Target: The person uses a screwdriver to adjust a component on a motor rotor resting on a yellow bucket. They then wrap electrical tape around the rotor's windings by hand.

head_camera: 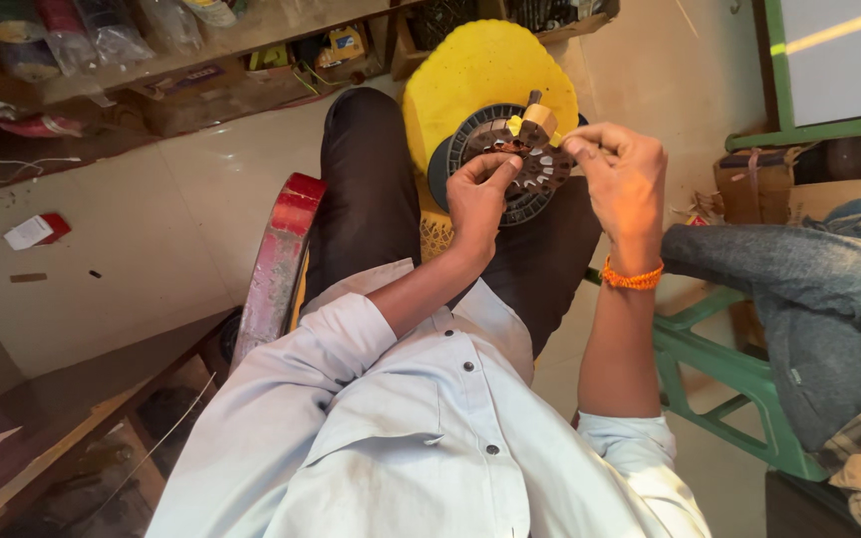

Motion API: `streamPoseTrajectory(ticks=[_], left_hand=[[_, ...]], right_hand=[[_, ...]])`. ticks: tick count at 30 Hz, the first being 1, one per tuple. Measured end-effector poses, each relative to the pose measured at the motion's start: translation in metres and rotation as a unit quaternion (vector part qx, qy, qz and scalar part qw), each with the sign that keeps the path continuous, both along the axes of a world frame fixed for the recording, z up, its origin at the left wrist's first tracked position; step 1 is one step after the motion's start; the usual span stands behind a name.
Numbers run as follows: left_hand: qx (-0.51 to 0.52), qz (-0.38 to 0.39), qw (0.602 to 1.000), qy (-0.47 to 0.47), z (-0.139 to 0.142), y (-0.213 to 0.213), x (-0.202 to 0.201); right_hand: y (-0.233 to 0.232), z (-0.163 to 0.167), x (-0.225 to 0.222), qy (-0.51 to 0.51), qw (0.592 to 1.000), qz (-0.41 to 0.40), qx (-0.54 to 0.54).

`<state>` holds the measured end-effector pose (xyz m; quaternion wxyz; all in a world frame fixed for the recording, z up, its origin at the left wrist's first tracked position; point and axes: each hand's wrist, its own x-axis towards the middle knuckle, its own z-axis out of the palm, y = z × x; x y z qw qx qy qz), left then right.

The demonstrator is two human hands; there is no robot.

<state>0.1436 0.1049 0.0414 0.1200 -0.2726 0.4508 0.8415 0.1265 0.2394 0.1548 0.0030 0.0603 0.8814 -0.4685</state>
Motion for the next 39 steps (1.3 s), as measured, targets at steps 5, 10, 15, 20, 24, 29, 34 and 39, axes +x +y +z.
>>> streamPoseTrajectory(ticks=[5,10,15,20,24,29,34,39], left_hand=[[-0.024,0.001,1.0,0.006,-0.003,0.001,-0.002],[-0.005,0.012,1.0,0.007,-0.011,0.003,0.0],[-0.009,0.024,0.998,0.052,-0.019,0.007,0.0],[-0.011,-0.012,0.997,0.07,-0.011,0.0,0.001],[-0.264,-0.071,0.909,0.315,0.006,-0.03,0.013],[-0.437,-0.074,0.685,0.578,0.014,-0.059,-0.001],[-0.442,-0.122,0.675,0.578,0.009,-0.069,-0.006],[-0.433,-0.143,0.666,0.59,0.006,-0.064,-0.004]], right_hand=[[0.002,0.006,-0.002,0.018,0.999,-0.006,0.043],[-0.015,-0.006,0.017,0.016,0.998,0.016,0.063],[-0.049,-0.033,0.049,0.046,0.993,-0.026,0.103],[-0.07,-0.056,0.072,0.097,0.993,-0.05,0.051],[-0.066,-0.058,0.085,0.013,0.994,-0.105,0.032],[-0.051,-0.037,0.097,0.074,0.995,-0.051,-0.038],[-0.028,-0.001,0.085,-0.124,0.985,-0.047,0.114],[-0.021,0.032,0.055,-0.039,0.978,0.126,0.164]])
